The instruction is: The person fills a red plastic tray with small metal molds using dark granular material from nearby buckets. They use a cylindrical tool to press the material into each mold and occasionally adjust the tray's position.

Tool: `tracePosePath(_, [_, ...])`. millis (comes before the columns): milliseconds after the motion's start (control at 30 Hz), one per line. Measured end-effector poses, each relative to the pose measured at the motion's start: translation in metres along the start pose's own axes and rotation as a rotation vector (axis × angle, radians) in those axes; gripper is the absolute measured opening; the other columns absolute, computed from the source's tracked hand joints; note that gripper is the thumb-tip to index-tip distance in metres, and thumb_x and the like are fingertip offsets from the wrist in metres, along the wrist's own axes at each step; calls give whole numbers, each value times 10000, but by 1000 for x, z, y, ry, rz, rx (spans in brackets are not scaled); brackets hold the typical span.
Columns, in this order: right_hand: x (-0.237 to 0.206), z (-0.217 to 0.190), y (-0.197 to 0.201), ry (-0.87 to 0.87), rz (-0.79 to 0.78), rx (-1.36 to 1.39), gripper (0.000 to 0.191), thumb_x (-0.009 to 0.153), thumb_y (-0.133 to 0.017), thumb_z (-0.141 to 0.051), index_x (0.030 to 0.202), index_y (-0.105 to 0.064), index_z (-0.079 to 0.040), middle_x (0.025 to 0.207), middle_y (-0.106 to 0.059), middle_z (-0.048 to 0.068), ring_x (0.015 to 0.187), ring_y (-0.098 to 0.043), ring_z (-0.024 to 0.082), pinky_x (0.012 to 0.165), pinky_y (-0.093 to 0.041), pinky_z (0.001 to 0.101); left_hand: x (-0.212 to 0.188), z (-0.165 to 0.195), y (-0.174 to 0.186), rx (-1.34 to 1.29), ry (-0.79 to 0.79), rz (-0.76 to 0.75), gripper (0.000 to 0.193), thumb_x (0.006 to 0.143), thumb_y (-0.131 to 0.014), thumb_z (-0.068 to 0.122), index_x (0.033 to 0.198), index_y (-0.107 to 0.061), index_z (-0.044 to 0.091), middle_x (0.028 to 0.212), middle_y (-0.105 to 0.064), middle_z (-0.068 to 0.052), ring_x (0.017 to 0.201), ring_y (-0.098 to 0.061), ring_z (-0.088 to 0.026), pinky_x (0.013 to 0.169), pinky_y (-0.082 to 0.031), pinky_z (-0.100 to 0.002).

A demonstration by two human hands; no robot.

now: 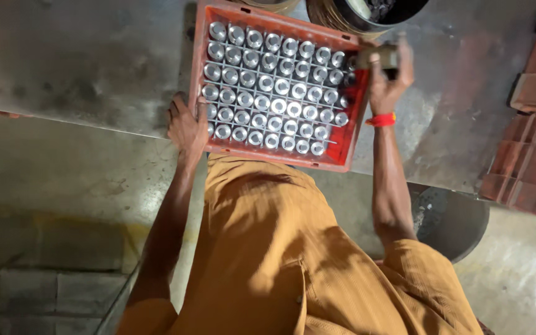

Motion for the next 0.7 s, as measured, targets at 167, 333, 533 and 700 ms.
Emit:
tracePosePath(167, [0, -42, -42, 138, -31, -79, 513, 1008, -784, -116, 1463, -560, -41, 1378, -656, 192, 1262, -656, 307, 1085, -536, 436, -6, -5, 0, 38, 30, -49, 570, 1042, -573, 499, 1269, -519, -21, 1192, -624, -285, 1117, -588, -470, 863, -487, -589])
tracePosePath(333, [15, -57, -51, 75, -20, 62, 521, 1038, -780, -103, 1499, -549, -31, 1414, -669, 209, 1257, -685, 357, 1113, -544, 447, -8, -8, 7, 13, 41, -25, 578, 1048, -561, 511, 1267, -517, -22, 1190, -630, -288, 1129, -588, -478, 892, -492, -589])
tracePosePath(533, [-4, -82, -119, 246, -399, -104, 487, 994, -823, -122, 1437, -639, -42, 1321, -679, 217, 1219, -669, 362, 1046, -532, 435, -10, -16, 13, -6, 74, -67, 575, 1041, -550, 510, 1266, -522, -18, 1197, -628, -302, 1147, -573, -493, 908, -478, -608])
tracePosePath(700, [-29, -87, -103, 213, -177, -97, 456, 972, -801, -87, 1390, -622, -48, 1269, -703, 154, 1171, -701, 268, 1012, -573, 394, -6, -20, 17, -35, 63, -20, 602, 1045, -555, 514, 1278, -515, -39, 1205, -621, -312, 1144, -563, -497, 894, -481, -604])
Point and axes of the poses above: each hand's wrist, its own x-axis towards the middle knuckle, its own y-axis out of the back of the hand, z = x × y, the point moved 7 cm from there along x, towards the middle knuckle
